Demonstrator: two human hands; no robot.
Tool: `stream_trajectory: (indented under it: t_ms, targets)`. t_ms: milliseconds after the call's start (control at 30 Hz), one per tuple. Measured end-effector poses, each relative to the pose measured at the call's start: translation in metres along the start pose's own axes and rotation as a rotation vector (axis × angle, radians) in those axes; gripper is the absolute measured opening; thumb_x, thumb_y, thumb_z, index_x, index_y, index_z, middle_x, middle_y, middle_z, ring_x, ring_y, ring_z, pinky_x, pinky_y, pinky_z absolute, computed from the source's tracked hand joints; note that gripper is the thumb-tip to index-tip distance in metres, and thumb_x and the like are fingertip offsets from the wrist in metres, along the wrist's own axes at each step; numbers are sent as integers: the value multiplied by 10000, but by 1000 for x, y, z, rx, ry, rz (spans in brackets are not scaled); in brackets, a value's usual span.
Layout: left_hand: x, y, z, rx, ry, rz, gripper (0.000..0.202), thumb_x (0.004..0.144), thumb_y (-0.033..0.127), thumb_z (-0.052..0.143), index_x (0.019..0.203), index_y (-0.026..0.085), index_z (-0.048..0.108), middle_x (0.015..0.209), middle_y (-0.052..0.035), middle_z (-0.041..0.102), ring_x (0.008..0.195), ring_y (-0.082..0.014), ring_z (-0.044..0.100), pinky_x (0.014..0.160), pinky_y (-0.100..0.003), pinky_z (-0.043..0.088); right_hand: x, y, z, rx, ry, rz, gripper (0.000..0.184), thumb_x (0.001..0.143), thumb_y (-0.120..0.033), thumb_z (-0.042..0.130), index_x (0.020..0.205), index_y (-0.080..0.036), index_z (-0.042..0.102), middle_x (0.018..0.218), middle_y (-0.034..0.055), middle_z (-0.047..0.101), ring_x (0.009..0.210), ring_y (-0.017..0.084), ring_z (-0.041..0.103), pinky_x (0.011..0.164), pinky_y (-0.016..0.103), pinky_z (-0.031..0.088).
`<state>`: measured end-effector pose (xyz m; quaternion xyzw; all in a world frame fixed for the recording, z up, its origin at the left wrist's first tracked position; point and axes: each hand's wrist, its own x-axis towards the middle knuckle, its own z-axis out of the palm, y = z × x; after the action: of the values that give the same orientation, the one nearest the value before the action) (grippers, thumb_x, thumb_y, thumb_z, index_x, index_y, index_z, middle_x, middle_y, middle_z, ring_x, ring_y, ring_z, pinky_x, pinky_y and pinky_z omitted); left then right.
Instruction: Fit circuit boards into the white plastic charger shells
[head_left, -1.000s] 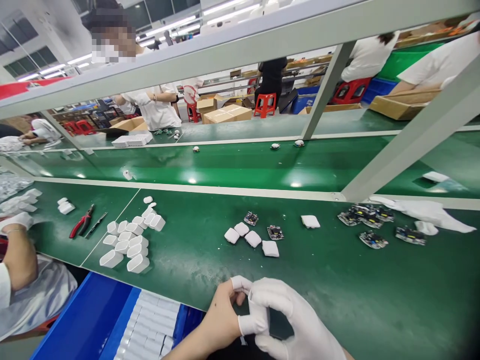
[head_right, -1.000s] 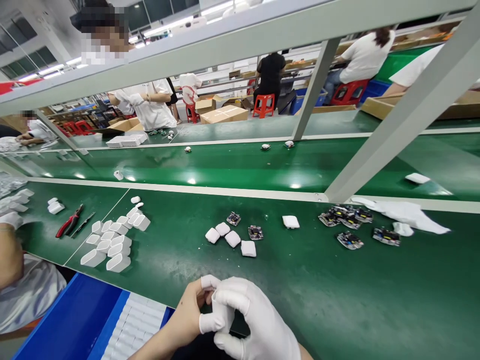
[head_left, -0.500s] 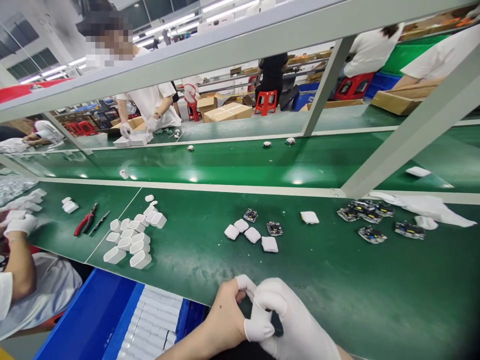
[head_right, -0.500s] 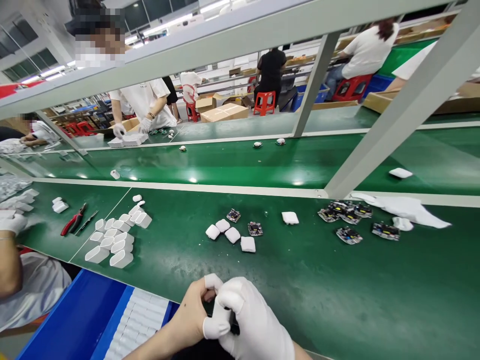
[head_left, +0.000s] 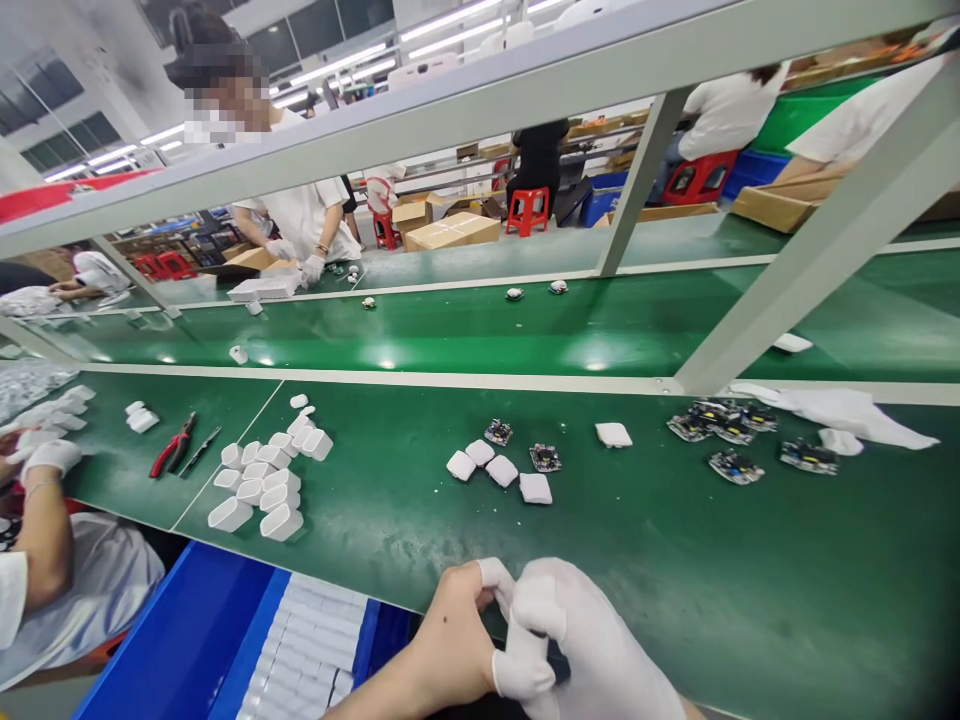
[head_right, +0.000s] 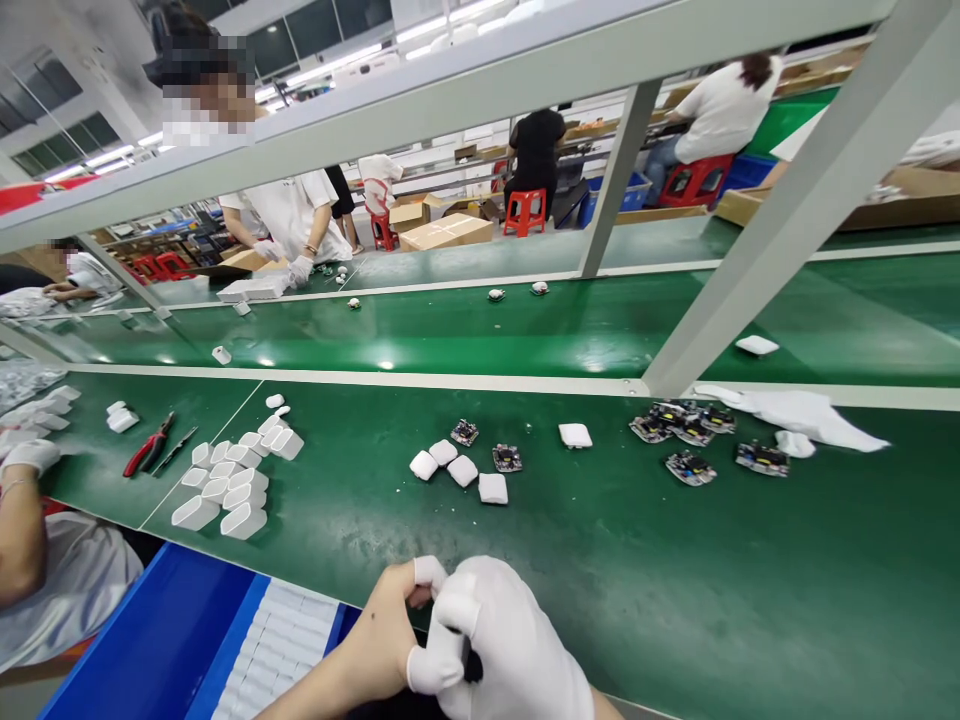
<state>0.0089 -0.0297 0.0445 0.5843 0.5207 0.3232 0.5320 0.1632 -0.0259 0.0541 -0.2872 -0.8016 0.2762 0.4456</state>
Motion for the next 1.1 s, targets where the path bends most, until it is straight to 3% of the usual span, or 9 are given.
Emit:
stream_trajectory:
  t_ms: [100, 167, 233, 300, 400, 767, 900, 1000, 1100]
  targets:
    - [2, -6, -1, -66, 47, 37, 448, 700, 595, 632, 684, 162, 516, 644, 21, 467, 612, -107, 395, 588, -239, 349, -4, 7, 6, 279, 95, 361, 148, 799, -229, 605, 809, -220, 458, 768, -6, 541, 711, 166, 542, 661, 278, 467]
    - [2, -8, -5, 61, 125, 177, 488, 742, 608, 585, 901, 147, 607, 791, -34, 574, 660, -135, 445, 616, -264, 388, -3, 12, 6, 494, 163, 559, 262, 826, -405, 624, 815, -213, 446, 756, -6, 502, 694, 166, 513, 638, 275, 465]
    - [3, -7, -9, 216, 153, 335, 605, 710, 528, 676, 1187, 173, 564, 1057, -92, 614, 818, -189, 516, 730, -312, 442, 0, 15, 5, 665, 137, 646, 391, 856, -548, 567, 741, -205, 419, 692, -19, 435, 634, 149, 447, 588, 261, 438]
    - [4, -3, -11, 275, 123, 452, 603, 693, 394, 744, 1237, 219, 551, 1164, -94, 613, 954, -223, 535, 838, -349, 452, 1, 15, 4, 743, 69, 674, 477, 854, -628, 541, 692, -197, 413, 674, -17, 420, 617, 143, 422, 588, 263, 436]
    - [6, -1, -11, 181, 138, 473, 398, 693, 329, 762, 1060, 225, 649, 1020, -64, 666, 924, -214, 557, 826, -333, 464, -1, 13, 8, 852, 21, 695, 530, 864, -711, 446, 735, -198, 486, 709, 13, 491, 673, 179, 503, 627, 297, 486]
    - [0, -10, -10, -12, 199, 385, 528, 660, 511, 776, 1082, 212, 669, 918, -55, 607, 812, -179, 485, 744, -291, 426, -4, 10, 14, 768, 41, 653, 480, 902, -648, 453, 806, -198, 587, 760, 32, 585, 678, 191, 554, 660, 312, 521]
    - [-2, -12, -8, -55, 223, 311, 551, 662, 564, 752, 1058, 188, 675, 829, -29, 528, 769, -163, 446, 714, -280, 394, -9, 13, 17, 711, 57, 606, 419, 951, -585, 394, 1058, -222, 575, 904, 57, 606, 786, 215, 581, 772, 353, 517]
    - [0, -14, -7, -137, 210, 229, 577, 654, 604, 734, 1006, 152, 668, 832, -43, 556, 764, -163, 460, 712, -281, 397, -13, 17, 18, 464, 134, 443, 514, 887, -567, 525, 1292, -257, 463, 1049, 79, 606, 884, 248, 594, 825, 387, 507]
    - [5, -17, -6, -222, 157, 141, 582, 686, 635, 682, 972, 131, 638, 792, -48, 592, 719, -159, 492, 685, -280, 414, -13, 19, 18, 132, 95, 312, 464, 795, -402, 680, 1221, -264, 558, 994, 69, 626, 861, 254, 593, 804, 378, 492]
